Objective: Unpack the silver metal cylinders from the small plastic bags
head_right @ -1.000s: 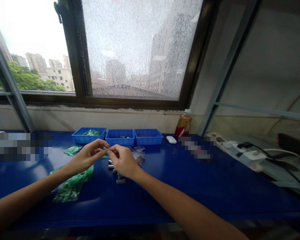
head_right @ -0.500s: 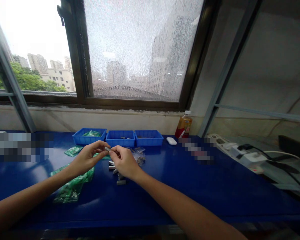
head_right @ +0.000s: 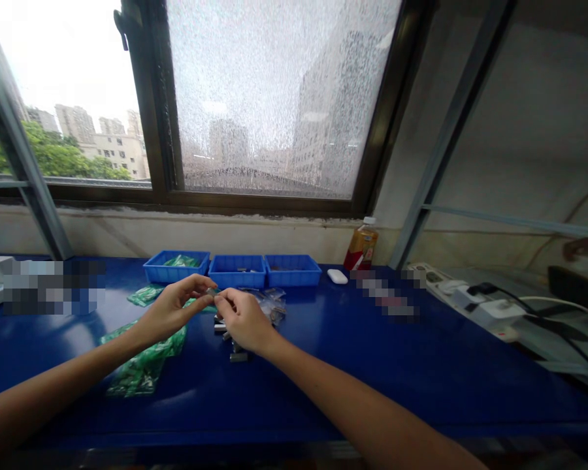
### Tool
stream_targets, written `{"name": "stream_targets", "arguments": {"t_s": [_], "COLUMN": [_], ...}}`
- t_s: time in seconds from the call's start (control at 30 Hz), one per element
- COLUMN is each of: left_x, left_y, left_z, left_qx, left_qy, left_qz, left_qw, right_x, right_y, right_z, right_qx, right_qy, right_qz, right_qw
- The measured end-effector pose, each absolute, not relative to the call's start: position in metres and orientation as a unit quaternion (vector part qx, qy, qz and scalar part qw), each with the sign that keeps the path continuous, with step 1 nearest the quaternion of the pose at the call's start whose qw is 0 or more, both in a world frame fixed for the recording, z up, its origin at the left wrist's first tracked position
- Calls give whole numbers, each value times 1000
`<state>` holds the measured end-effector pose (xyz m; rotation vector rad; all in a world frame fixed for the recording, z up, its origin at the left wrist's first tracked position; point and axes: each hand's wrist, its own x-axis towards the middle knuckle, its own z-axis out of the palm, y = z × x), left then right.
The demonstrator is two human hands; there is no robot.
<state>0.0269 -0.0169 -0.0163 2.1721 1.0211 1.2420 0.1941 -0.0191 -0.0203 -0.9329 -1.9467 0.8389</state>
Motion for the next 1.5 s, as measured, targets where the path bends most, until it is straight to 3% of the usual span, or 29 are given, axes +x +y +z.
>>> {"name": "stream_targets", "arguments": {"t_s": [0.27, 0.6, 0.93, 1.17, 1.5], "left_x": [27, 20, 23, 23, 28], "left_y": [-18, -20, -21, -17, -18], "left_z": [-17, -11, -10, -12, -16], "left_qx": [793, 856, 849, 823, 842], "left_qy": [388, 326, 348, 394, 426], "left_qz": [423, 399, 394, 402, 305], "left_qw": [201, 32, 50, 69, 133], "right_x": [194, 197, 202, 208, 211], "right_y": [-15, -12, -10, -14, 3], "right_z": [-24, -21, -20, -12, -14], "right_qx": [-373, -351, -333, -366, -345], "right_qy": [-777, -772, -838, -857, -872], "right_qz": [310, 352, 206, 32, -77], "right_qw": [402, 396, 381, 361, 338]}}
